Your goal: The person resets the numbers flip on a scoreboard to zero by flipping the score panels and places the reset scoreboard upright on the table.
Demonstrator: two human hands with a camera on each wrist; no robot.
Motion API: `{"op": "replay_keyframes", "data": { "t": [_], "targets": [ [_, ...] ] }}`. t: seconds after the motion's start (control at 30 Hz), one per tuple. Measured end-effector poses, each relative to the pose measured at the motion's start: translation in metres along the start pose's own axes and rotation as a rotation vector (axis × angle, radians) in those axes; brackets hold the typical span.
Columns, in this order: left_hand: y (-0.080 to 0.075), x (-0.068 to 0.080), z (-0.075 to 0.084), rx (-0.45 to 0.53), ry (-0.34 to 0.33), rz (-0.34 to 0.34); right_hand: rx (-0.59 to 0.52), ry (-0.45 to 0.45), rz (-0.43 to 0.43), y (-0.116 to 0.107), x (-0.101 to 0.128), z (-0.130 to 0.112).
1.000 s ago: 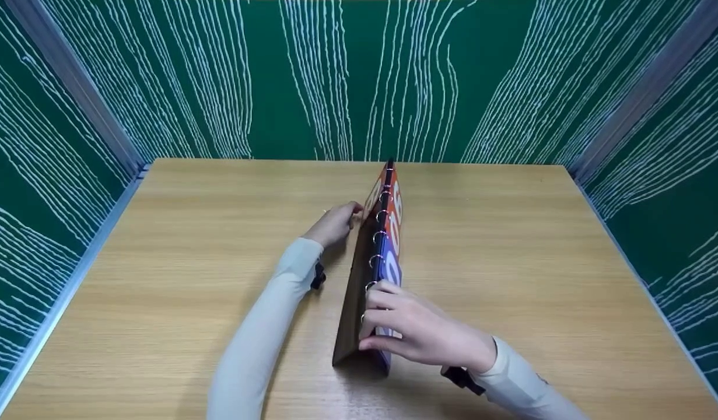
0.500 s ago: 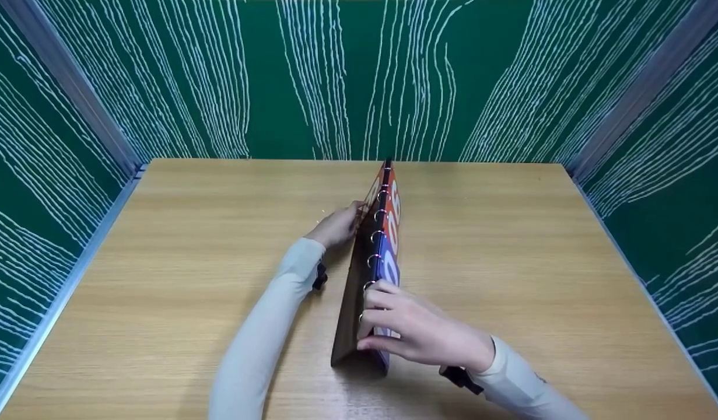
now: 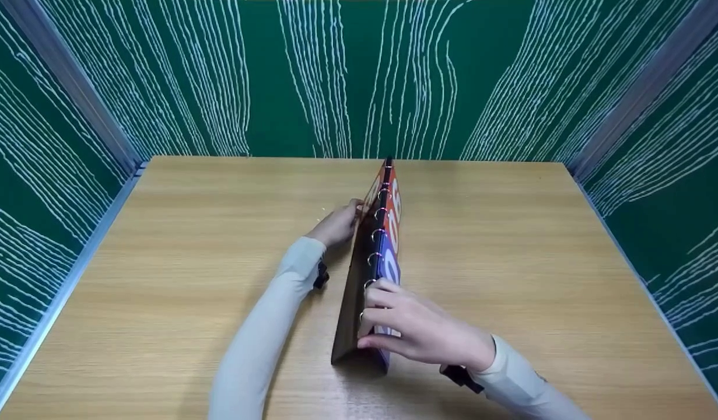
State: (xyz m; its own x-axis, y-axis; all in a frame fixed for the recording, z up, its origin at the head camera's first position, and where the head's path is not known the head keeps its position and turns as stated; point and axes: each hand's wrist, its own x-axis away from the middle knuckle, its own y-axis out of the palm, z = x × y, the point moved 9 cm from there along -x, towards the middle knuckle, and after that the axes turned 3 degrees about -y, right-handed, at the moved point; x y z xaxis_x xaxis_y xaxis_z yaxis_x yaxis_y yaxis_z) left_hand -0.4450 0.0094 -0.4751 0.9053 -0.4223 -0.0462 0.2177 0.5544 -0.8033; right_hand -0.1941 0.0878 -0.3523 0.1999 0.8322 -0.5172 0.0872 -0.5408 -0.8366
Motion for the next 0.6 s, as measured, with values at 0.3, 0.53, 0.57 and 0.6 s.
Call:
{"op": "replay_keyframes", "data": {
  "t": [0.3,0.53,0.57,0.6],
  "targets": [
    [0.0060,-0.0032,-0.0006,0.064,-0.020,0.025,-0.011,0.012,-0.021,0.0025,-0.0004,0.0010],
    [0.0044,-0.0051,-0.0017,0.073,-0.038,0.097,-0.013,0.022,-0.033,0.0045,0.0000,0.0022],
    [0.0053,-0.0070,-0.0034,0.081,-0.046,0.099,-0.013,0.021,-0.032,0.0044,0.0002,0.0023],
    [0.0078,-0.0100,-0.0077,0.094,-0.060,0.099,-0.012,0.022,-0.033,0.0044,0.0002,0.0024]
  ]
}}
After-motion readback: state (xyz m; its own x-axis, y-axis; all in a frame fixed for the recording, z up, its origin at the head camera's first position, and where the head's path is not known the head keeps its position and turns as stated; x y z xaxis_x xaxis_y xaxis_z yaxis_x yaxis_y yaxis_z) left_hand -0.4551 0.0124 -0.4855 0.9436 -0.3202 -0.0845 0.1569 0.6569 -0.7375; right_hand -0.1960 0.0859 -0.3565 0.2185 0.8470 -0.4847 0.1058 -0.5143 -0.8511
